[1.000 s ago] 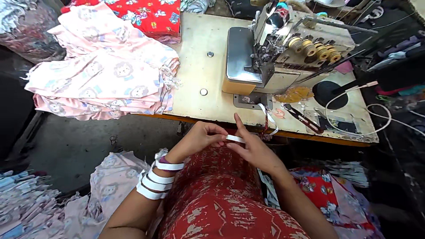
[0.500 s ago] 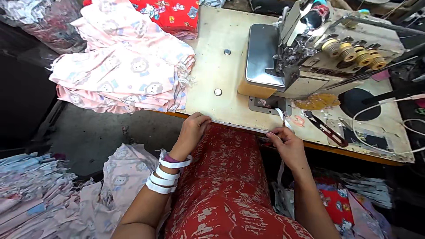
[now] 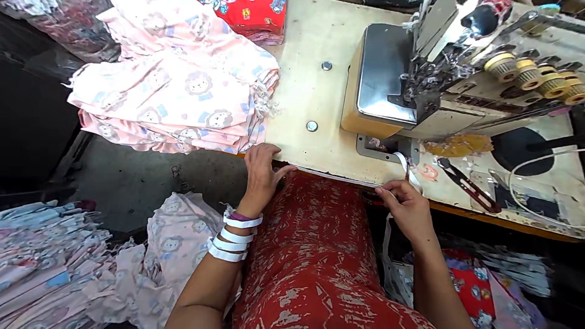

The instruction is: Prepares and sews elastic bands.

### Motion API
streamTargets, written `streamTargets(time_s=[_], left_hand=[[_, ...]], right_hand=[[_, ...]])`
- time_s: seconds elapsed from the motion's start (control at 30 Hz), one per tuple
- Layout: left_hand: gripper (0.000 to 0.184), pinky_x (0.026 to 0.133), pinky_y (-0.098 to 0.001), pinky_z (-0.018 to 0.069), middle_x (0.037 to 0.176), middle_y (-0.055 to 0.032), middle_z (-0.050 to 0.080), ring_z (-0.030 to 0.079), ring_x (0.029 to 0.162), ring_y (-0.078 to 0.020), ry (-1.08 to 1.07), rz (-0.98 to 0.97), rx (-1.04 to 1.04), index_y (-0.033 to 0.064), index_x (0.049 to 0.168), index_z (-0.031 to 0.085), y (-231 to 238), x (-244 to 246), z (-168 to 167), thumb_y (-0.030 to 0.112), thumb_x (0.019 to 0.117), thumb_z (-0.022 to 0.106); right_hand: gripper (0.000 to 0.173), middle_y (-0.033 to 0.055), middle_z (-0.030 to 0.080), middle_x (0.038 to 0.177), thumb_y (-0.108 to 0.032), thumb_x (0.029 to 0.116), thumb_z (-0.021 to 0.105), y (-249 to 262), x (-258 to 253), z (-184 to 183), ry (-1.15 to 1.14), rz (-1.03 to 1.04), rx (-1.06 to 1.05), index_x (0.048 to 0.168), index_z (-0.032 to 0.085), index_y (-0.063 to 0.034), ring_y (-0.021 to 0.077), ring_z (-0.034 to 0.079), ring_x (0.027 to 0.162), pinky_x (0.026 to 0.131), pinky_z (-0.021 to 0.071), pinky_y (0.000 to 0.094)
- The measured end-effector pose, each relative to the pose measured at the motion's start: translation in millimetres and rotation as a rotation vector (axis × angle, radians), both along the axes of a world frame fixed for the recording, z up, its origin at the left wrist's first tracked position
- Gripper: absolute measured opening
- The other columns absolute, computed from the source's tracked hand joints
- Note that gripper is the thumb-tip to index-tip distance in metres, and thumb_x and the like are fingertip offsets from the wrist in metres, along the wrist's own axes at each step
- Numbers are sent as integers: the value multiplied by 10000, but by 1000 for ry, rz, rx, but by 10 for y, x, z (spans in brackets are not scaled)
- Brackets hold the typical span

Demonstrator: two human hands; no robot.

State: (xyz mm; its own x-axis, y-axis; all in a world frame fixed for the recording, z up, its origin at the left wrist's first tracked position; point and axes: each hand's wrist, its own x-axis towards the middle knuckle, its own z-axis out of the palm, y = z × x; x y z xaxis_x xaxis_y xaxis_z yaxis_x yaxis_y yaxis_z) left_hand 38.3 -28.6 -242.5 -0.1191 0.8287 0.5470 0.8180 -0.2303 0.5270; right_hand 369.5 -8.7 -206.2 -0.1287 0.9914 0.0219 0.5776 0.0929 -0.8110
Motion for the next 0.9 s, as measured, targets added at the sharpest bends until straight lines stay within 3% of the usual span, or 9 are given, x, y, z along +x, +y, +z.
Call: streamTargets(time_s=[0.43,0.67,0.9], left_hand=[[330,1072,-522,421,1014,-193,684,638,1084,-373,-39,-90,72,-19,907,676,64,-33,-51,262,835,832],[339,1066,-513,429,1011,-185,680,630,1091,-368,-48,-116,58,-13,874,678,85,-39,-37,287,835,830],[336,1040,-496,438,1029,-184,672,618,1091,-359,-72,-131,34,-18,873,682,113,-44,-57,279,831,833]], right_hand=[[184,-69,574,709,-171,965,657,1,43,-5,13,12,-14,1016,646,5,-88,508,601,577,424,86],[149,-83,560,686,-150,960,659,12,29,9,69,0,-36,1000,640,-8,-88,508,576,554,425,83],[213,-62,595,719,-167,932,692,5,164,21,92,81,-83,1040,660,14,-60,546,626,614,467,115]])
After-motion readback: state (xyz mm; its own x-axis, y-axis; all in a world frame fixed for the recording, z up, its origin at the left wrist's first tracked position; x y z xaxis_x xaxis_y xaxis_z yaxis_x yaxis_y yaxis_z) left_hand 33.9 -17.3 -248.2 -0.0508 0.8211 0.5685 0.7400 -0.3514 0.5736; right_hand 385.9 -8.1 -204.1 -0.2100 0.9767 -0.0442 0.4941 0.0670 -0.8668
